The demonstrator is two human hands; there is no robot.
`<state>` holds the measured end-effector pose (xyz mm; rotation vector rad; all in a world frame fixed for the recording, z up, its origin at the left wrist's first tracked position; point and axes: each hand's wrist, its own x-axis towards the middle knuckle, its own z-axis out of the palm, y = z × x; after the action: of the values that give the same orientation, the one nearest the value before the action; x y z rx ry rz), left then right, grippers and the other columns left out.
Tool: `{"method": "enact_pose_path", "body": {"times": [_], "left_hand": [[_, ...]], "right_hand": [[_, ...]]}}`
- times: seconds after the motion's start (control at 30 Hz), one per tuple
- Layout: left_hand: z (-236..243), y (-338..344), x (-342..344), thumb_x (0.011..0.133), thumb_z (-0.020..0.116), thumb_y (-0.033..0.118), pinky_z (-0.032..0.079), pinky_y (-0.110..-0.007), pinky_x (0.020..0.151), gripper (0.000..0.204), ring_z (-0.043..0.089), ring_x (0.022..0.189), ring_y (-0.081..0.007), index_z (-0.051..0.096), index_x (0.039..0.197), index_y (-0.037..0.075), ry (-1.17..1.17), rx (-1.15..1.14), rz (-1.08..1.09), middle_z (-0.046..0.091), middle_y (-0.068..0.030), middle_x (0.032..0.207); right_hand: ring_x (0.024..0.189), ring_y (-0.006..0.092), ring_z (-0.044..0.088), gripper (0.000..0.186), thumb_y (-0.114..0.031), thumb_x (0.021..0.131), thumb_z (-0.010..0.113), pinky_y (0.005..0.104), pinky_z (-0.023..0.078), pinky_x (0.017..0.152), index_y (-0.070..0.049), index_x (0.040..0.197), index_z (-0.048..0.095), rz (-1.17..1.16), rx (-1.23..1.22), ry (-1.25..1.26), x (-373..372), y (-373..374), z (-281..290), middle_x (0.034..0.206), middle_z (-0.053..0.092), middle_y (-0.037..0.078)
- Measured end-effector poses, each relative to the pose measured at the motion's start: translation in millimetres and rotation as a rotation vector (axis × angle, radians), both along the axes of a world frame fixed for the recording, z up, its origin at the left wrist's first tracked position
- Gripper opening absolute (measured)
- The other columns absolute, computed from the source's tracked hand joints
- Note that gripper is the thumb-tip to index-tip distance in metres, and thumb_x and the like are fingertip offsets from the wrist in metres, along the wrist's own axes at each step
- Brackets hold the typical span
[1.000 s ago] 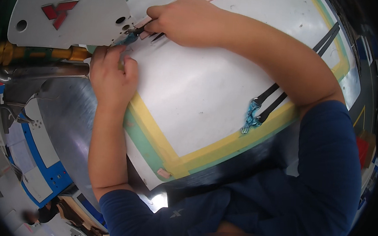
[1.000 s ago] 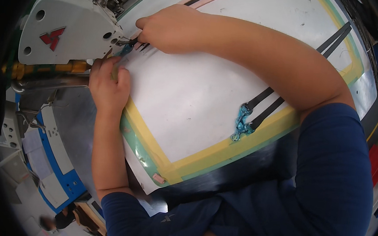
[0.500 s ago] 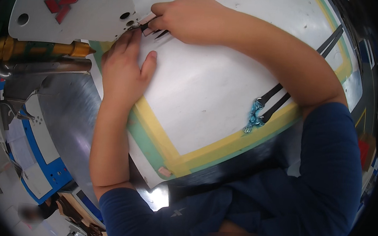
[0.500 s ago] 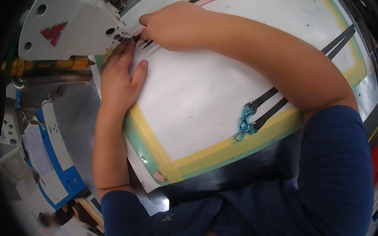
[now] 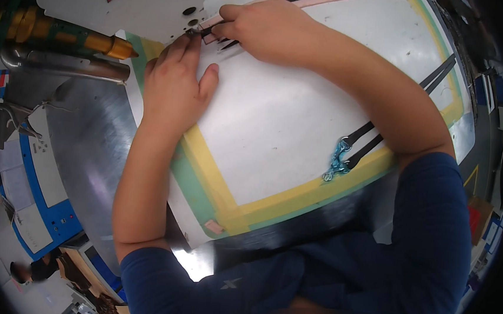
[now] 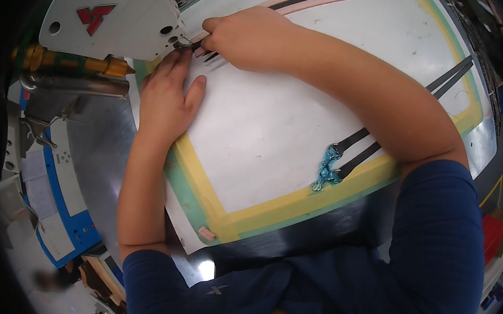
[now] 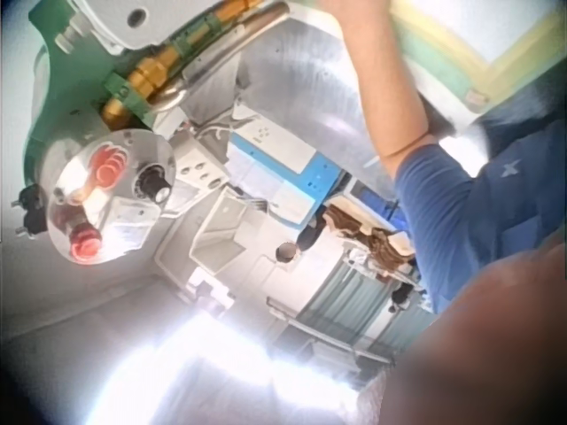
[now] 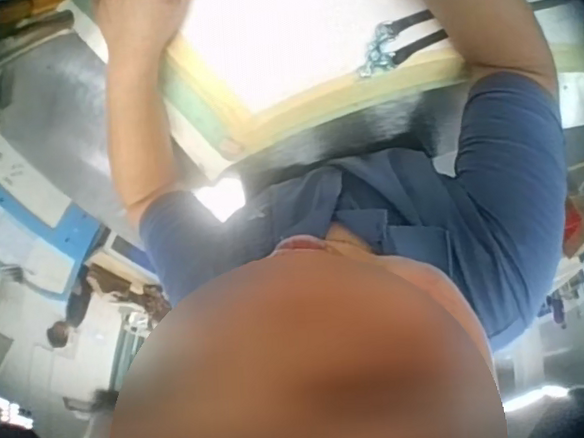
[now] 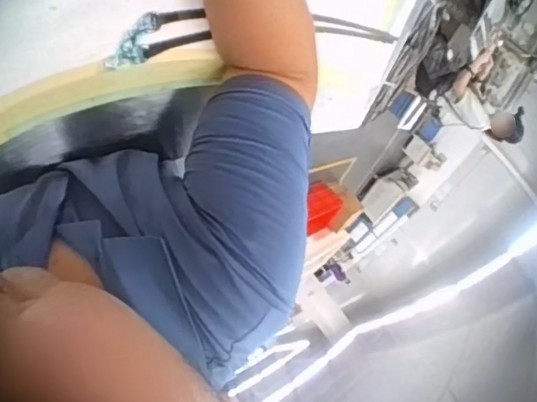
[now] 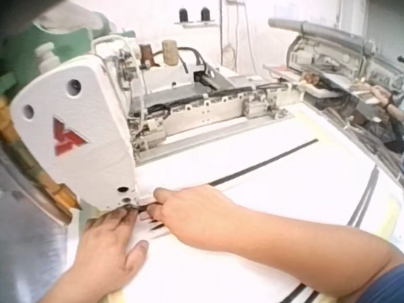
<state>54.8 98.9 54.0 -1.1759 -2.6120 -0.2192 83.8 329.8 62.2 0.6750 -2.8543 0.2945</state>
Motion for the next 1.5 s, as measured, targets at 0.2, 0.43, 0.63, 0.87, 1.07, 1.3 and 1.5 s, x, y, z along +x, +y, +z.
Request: {"method": "enact_pose_path", "body": {"times": [0.2,0.43,0.63,0.87,1.07,1.3,1.5], "left_hand": [[1,3,2,0.092,0.067,0.033,0.048,-0.05,0.104,0.057,0.062,0.126,-0.0349,0.062,0.138,-0.001,-0.023,0.02,0.02,0.064,-0.0177,0.138],[-1,2,2,0.092,0.069,0.033,0.049,-0.05,0.103,0.057,0.063,0.125,-0.0342,0.062,0.136,-0.003,0.002,0.064,0.016,0.064,-0.0176,0.138],[0,1,7,0.095,0.066,0.032,0.046,-0.049,0.107,0.059,0.06,0.128,-0.0384,0.058,0.142,-0.002,-0.055,0.034,0.054,0.06,-0.0201,0.144],[-3,1,6,0.094,0.066,0.033,0.045,-0.049,0.108,0.059,0.06,0.126,-0.038,0.059,0.142,-0.002,-0.086,0.045,0.058,0.06,-0.0194,0.142],[-3,4,7,0.093,0.066,0.036,0.045,-0.047,0.106,0.06,0.059,0.128,-0.0317,0.061,0.139,-0.002,-0.05,0.052,0.076,0.062,-0.0152,0.139],[-4,4,6,0.093,0.066,0.036,0.044,-0.046,0.11,0.061,0.056,0.132,-0.0309,0.06,0.14,-0.002,-0.099,0.058,0.09,0.061,-0.0155,0.143],[0,2,12,0.093,0.066,0.037,0.043,-0.046,0.11,0.063,0.055,0.134,-0.0308,0.059,0.141,-0.002,-0.134,0.043,0.1,0.061,-0.0152,0.142]], "right_hand": [[0.097,0.0283,0.071,0.038,-0.008,0.095,0.054,0.0429,0.058,0.082,-0.019,0.124,0.076,-0.045,0.02,0.006,3,-3,3,0.111,0.065,0.005],[0.097,0.0289,0.071,0.038,-0.008,0.094,0.054,0.0429,0.058,0.081,-0.018,0.124,0.074,-0.024,0.042,0.001,1,-3,1,0.111,0.065,0.006],[0.098,0.0295,0.071,0.041,-0.006,0.094,0.055,0.0429,0.058,0.082,-0.019,0.128,0.073,-0.056,0.014,-0.036,4,-5,3,0.112,0.064,0.007],[0.095,0.0309,0.07,0.049,-0.003,0.085,0.062,0.0445,0.057,0.081,-0.02,0.129,0.073,-0.061,0.007,-0.026,3,-5,0,0.11,0.065,0.006],[0.097,0.0308,0.071,0.042,-0.004,0.091,0.057,0.0439,0.058,0.081,-0.019,0.127,0.074,-0.055,0.036,-0.03,2,-6,5,0.111,0.066,0.008],[0.097,0.0325,0.071,0.043,-0.003,0.089,0.057,0.0454,0.058,0.082,-0.018,0.126,0.074,-0.084,0.056,-0.033,1,-3,4,0.11,0.066,0.009],[0.097,0.033,0.071,0.043,-0.002,0.088,0.057,0.0456,0.058,0.084,-0.016,0.125,0.073,-0.076,0.04,-0.051,6,-4,3,0.111,0.067,0.01]]}}
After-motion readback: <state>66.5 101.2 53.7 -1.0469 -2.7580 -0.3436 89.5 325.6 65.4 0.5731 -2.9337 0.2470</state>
